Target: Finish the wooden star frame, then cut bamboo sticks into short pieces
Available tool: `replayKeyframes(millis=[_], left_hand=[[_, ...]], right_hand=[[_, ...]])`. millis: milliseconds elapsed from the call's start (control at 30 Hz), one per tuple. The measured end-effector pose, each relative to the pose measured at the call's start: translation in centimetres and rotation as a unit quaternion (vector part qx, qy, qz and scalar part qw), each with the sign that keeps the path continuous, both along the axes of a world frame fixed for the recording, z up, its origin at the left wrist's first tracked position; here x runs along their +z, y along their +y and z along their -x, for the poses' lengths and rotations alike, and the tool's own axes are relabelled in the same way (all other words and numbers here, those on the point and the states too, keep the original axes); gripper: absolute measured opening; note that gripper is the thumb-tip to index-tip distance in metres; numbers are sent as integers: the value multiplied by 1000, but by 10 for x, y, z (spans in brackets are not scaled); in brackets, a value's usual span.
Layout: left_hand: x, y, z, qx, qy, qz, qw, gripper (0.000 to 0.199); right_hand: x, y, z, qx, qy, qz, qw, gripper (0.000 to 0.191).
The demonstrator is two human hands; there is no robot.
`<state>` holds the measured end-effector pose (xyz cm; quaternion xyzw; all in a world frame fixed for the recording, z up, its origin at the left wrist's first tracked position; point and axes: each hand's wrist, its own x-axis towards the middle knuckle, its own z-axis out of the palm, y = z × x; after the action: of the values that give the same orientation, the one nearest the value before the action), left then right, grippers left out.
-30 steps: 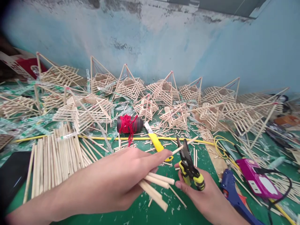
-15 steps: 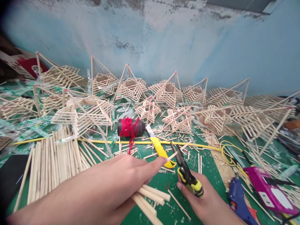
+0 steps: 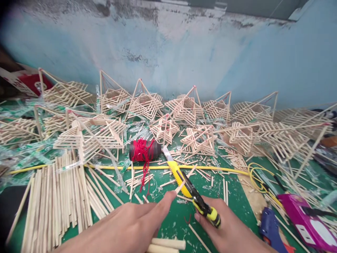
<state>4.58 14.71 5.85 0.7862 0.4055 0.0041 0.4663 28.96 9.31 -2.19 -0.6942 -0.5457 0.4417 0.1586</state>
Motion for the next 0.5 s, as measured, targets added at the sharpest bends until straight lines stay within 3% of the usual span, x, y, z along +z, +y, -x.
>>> replayKeyframes(millis=[67, 100, 200, 367, 500], left_hand=[[2, 1, -1, -75, 78, 9, 994, 67], [3, 1, 0, -78, 93, 10, 993, 65], [2, -8, 7, -22, 64, 10, 998, 61], [-7, -27, 15, 100, 24, 8, 995, 58], [-18, -35, 8, 95, 11, -13, 995, 61]], right_hand=[[4, 4, 2, 45, 7, -1, 999, 43], [5, 6, 1, 73, 7, 1, 997, 43], [4, 9, -3, 131, -10, 7, 991, 44], [-4, 6, -7, 106, -54, -12, 993, 45], [1, 7, -4, 160, -57, -31, 985, 37]])
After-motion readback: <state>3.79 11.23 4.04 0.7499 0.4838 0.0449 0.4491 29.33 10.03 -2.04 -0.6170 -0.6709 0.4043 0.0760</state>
